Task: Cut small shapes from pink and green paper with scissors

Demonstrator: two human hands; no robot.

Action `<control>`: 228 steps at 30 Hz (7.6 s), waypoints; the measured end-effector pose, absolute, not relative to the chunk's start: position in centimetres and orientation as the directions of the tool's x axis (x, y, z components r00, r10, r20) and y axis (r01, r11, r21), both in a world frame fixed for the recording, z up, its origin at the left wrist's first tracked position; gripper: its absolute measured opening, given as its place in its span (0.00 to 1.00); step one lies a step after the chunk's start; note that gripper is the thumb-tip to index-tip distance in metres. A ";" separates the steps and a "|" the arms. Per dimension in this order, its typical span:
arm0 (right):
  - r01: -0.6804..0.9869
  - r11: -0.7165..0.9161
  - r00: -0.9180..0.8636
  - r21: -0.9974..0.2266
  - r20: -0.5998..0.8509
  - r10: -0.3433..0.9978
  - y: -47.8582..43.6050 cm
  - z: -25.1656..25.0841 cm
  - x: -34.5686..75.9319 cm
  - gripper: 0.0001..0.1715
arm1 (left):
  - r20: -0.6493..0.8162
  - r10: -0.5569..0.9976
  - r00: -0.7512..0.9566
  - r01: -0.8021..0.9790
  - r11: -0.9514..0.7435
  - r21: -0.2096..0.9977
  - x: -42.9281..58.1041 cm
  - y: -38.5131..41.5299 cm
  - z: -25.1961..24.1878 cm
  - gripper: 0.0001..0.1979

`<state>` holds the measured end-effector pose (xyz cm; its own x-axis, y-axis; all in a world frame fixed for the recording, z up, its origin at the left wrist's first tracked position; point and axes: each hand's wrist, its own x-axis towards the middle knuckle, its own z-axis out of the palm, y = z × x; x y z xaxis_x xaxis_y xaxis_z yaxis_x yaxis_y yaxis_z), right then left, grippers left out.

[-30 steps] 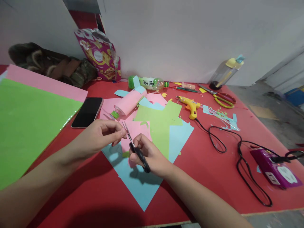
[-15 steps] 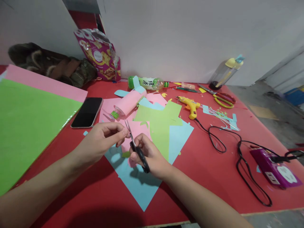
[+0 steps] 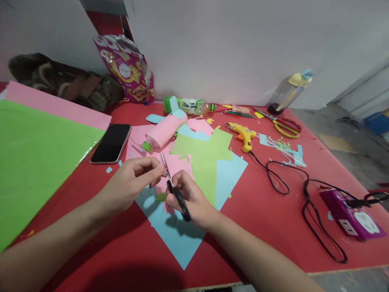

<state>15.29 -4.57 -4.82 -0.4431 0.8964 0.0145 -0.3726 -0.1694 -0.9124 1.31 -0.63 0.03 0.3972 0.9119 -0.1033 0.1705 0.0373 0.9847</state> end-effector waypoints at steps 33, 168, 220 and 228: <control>-0.326 -0.078 -0.427 -0.942 0.073 0.901 -4.8 -4.7 15.2 0.19 | -0.197 0.895 0.401 -0.012 0.220 0.976 1.8 -0.9 -0.8 0.13; -0.404 0.022 0.079 -0.914 -0.011 0.997 -3.9 -4.5 14.8 0.25 | -0.128 0.636 0.761 0.389 -0.289 0.875 0.9 0.6 -2.2 0.09; -0.311 -0.151 -0.462 -0.938 0.011 0.887 -4.8 -4.5 15.1 0.23 | 0.155 0.888 0.433 0.469 -0.369 0.802 0.4 0.0 -0.1 0.08; -0.338 -0.158 -0.472 -0.928 0.022 0.882 -4.9 -4.5 15.1 0.23 | 0.140 0.885 0.444 0.462 -0.360 0.811 0.4 0.1 0.0 0.09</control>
